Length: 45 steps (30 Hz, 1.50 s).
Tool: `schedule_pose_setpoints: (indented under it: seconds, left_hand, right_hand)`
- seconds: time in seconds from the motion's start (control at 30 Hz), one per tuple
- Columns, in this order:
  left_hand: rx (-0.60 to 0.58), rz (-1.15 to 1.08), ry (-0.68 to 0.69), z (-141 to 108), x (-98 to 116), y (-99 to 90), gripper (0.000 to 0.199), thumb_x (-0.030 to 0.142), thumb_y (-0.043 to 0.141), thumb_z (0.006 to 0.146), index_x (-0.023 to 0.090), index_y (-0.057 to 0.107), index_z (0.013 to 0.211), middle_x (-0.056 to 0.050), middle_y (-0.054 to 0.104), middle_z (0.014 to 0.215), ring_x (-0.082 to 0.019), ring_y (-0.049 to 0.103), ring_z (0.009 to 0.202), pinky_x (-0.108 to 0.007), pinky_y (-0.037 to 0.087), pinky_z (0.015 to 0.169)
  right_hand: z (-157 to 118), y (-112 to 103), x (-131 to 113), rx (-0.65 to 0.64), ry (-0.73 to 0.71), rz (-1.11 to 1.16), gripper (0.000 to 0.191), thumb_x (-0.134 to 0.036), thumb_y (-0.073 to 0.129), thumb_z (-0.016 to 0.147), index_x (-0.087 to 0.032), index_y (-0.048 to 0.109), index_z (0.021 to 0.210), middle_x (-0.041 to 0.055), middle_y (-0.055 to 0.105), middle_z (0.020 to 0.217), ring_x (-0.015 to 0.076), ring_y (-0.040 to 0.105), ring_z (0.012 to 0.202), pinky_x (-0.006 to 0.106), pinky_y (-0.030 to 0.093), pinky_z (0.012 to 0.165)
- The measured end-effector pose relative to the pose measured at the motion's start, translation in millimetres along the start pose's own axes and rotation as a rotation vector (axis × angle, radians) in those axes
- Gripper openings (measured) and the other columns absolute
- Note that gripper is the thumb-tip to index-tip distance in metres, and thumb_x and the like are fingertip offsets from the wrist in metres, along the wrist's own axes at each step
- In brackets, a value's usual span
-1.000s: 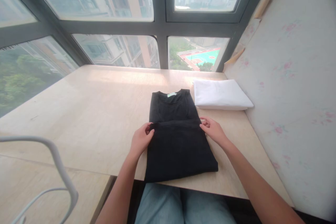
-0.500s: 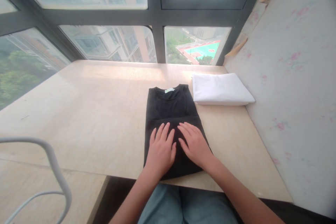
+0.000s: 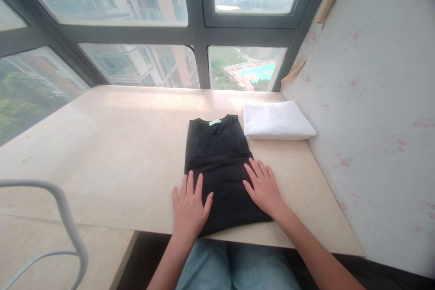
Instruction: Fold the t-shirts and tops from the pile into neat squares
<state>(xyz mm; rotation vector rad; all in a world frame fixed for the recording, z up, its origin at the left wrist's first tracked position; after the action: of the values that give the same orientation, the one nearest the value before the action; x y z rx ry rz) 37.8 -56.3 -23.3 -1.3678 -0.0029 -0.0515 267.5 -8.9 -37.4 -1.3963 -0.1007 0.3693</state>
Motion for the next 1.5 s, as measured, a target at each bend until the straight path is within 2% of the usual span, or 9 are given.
schedule_pose_setpoints:
  seconds: [0.17, 0.33, 0.53, 0.73, 0.87, 0.97, 1.07, 1.3, 1.5]
  left_hand:
    - [0.012, -0.032, 0.207, -13, 32, -17.8, 0.052, 0.027, 0.044, 0.093, 0.013, 0.050, 0.142, -0.016, 0.036, 0.156, -0.033, 0.035, 0.143, -0.056, 0.026, 0.115]
    - [0.002, -0.032, 0.326, -36, 56, -14.4, 0.060, 0.029, 0.046, 0.092, 0.023, 0.036, 0.152, -0.009, 0.028, 0.161, -0.032, 0.029, 0.146, -0.054, 0.024, 0.116]
    - [0.000, -0.014, 0.284, -56, 31, -5.6, 0.068, 0.047, 0.047, 0.094, 0.023, 0.030, 0.154, -0.009, 0.026, 0.162, -0.034, 0.027, 0.147, -0.052, 0.024, 0.115]
    - [0.030, -0.071, 0.259, -77, -1, -13.6, 0.068, 0.048, 0.052, 0.092, 0.021, 0.036, 0.152, -0.011, 0.035, 0.158, -0.033, 0.034, 0.144, -0.049, 0.029, 0.115]
    - [0.092, -0.302, 0.049, -89, -31, -29.2, 0.055, 0.042, 0.051, 0.092, 0.021, 0.048, 0.143, -0.012, 0.051, 0.146, -0.029, 0.050, 0.131, -0.045, 0.045, 0.105]
    - [0.042, -0.522, -0.232, -97, -54, -30.0, 0.049, 0.048, 0.053, 0.090, 0.021, 0.056, 0.131, -0.010, 0.067, 0.119, -0.024, 0.067, 0.095, -0.038, 0.057, 0.081]
    - [-0.091, -0.721, -0.428, -104, -64, -17.6, 0.054, 0.055, 0.057, 0.084, 0.021, 0.058, 0.126, -0.006, 0.069, 0.103, -0.016, 0.064, 0.065, -0.031, 0.056, 0.062]
    - [-0.192, -1.072, -0.639, -109, -69, 0.8, 0.070, 0.060, 0.068, 0.072, 0.016, 0.057, 0.126, -0.007, 0.069, 0.101, -0.019, 0.068, 0.076, -0.030, 0.057, 0.072]
    - [-0.143, -1.298, -0.706, -103, -54, -12.1, 0.075, 0.054, 0.075, 0.071, 0.020, 0.050, 0.133, -0.013, 0.059, 0.130, -0.014, 0.068, 0.073, -0.031, 0.059, 0.077]
  right_hand:
    - [-21, -20, -43, 0.071, -0.105, 0.044, 0.051, -0.035, 0.042, 0.098, -0.015, 0.049, 0.144, 0.0129, 0.035, 0.157, 0.0326, 0.028, 0.145, 0.054, 0.026, 0.116]
    - [-48, -10, -74, 0.046, -0.242, 0.089, 0.054, -0.031, 0.044, 0.097, -0.019, 0.041, 0.150, 0.0088, 0.034, 0.158, 0.0282, 0.030, 0.146, 0.049, 0.028, 0.117]
    - [-66, -4, -34, 0.019, -0.206, 0.049, 0.058, -0.031, 0.045, 0.097, -0.021, 0.036, 0.152, 0.0078, 0.028, 0.161, 0.0295, 0.028, 0.147, 0.052, 0.031, 0.115]
    - [-82, -8, 21, 0.127, -0.039, 0.219, 0.046, -0.029, 0.043, 0.097, -0.020, 0.051, 0.142, 0.0098, 0.049, 0.148, 0.0296, 0.040, 0.139, 0.052, 0.037, 0.112]
    - [-100, -10, 51, 0.197, 0.227, 0.555, 0.037, -0.032, 0.043, 0.097, -0.018, 0.061, 0.126, 0.0121, 0.066, 0.123, 0.0257, 0.060, 0.115, 0.045, 0.049, 0.099]
    - [-112, -1, 58, 0.054, 0.446, 0.842, 0.037, -0.040, 0.048, 0.095, -0.019, 0.061, 0.123, 0.0103, 0.069, 0.108, 0.0218, 0.067, 0.093, 0.036, 0.055, 0.082]
    - [-114, 6, 53, -0.099, 0.542, 1.039, 0.039, -0.043, 0.054, 0.091, -0.018, 0.061, 0.120, 0.0073, 0.069, 0.097, 0.0175, 0.064, 0.075, 0.031, 0.053, 0.068]
    - [-107, 5, 45, -0.167, 0.696, 1.313, 0.051, -0.044, 0.064, 0.079, -0.017, 0.059, 0.122, 0.0103, 0.068, 0.106, 0.0143, 0.062, 0.067, 0.024, 0.042, 0.049]
    - [-107, 5, 28, -0.291, 0.537, 1.301, 0.067, -0.039, 0.058, 0.083, -0.023, 0.039, 0.145, 0.0110, 0.066, 0.117, 0.0089, 0.056, 0.054, 0.024, 0.046, 0.047]
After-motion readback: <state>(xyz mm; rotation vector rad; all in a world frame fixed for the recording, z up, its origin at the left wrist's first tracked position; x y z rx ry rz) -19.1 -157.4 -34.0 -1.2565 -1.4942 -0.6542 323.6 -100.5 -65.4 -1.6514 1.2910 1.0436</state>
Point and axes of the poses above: each hand's wrist, its own z-axis towards the middle knuckle, its own y-axis out of the palm, x = y × z, the point moved 6 cm from there along z, towards the middle knuckle
